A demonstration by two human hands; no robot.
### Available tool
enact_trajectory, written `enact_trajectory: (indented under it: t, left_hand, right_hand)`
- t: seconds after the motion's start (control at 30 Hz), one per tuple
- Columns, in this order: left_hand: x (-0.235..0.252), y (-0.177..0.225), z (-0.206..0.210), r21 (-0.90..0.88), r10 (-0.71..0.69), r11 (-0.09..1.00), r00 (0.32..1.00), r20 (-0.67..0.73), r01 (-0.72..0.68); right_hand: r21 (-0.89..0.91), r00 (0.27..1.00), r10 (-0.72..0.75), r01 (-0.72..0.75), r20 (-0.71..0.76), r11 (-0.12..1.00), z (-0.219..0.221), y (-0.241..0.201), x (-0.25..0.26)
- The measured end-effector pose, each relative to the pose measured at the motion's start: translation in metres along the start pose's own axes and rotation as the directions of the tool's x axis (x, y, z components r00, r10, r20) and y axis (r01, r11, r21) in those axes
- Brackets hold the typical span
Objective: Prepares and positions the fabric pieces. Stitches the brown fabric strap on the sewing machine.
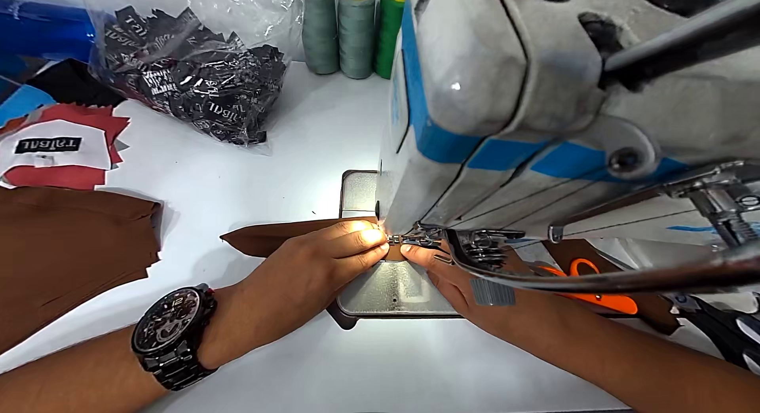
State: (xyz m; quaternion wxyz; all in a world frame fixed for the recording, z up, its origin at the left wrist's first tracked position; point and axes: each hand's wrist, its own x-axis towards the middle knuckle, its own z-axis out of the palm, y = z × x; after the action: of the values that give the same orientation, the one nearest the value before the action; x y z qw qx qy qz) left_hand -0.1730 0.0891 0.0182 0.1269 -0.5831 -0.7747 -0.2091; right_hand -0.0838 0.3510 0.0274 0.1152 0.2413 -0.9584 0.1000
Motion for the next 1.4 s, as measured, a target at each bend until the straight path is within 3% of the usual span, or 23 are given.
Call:
enact_trajectory:
  t: [0.37,0.53,0.77,1.03,1.2,1.4]
  left_hand:
    - [0.004,-0.002,0.001,0.033,-0.016,0.999,1.0,-0.013,0.017]
    - [0.001,-0.002,0.001,0.015,-0.001,1.0,1.0,-0.006,0.001]
    - [0.001,-0.002,0.002,0.024,-0.012,1.0,1.0,-0.026,0.013]
    - [-0.006,0.013,0.002,0.002,0.046,0.999,0.998,0.047,-0.047]
    - [-0.006,0.013,0.002,-0.04,0.064,0.997,0.997,0.035,-0.062]
    - [-0.016,0.009,-0.01,0.112,0.026,0.993,0.999,0.026,-0.029]
  right_hand:
    - [-0.001,0.995,0.017,-0.017,-0.099,1.0,0.019,0.008,-0.002]
    - [-0.006,0.999,0.022,-0.022,-0.034,1.0,0.006,0.004,0.0]
    - [-0.001,0.998,0.018,-0.018,-0.057,1.0,0.012,0.006,0.001]
    - [0.05,0.98,-0.105,0.115,-0.167,0.992,0.015,0.004,-0.01]
    - [0.077,0.984,-0.143,0.151,-0.101,0.985,0.022,0.004,-0.011]
    - [0.084,0.986,-0.138,0.146,-0.089,0.986,0.021,0.008,-0.012]
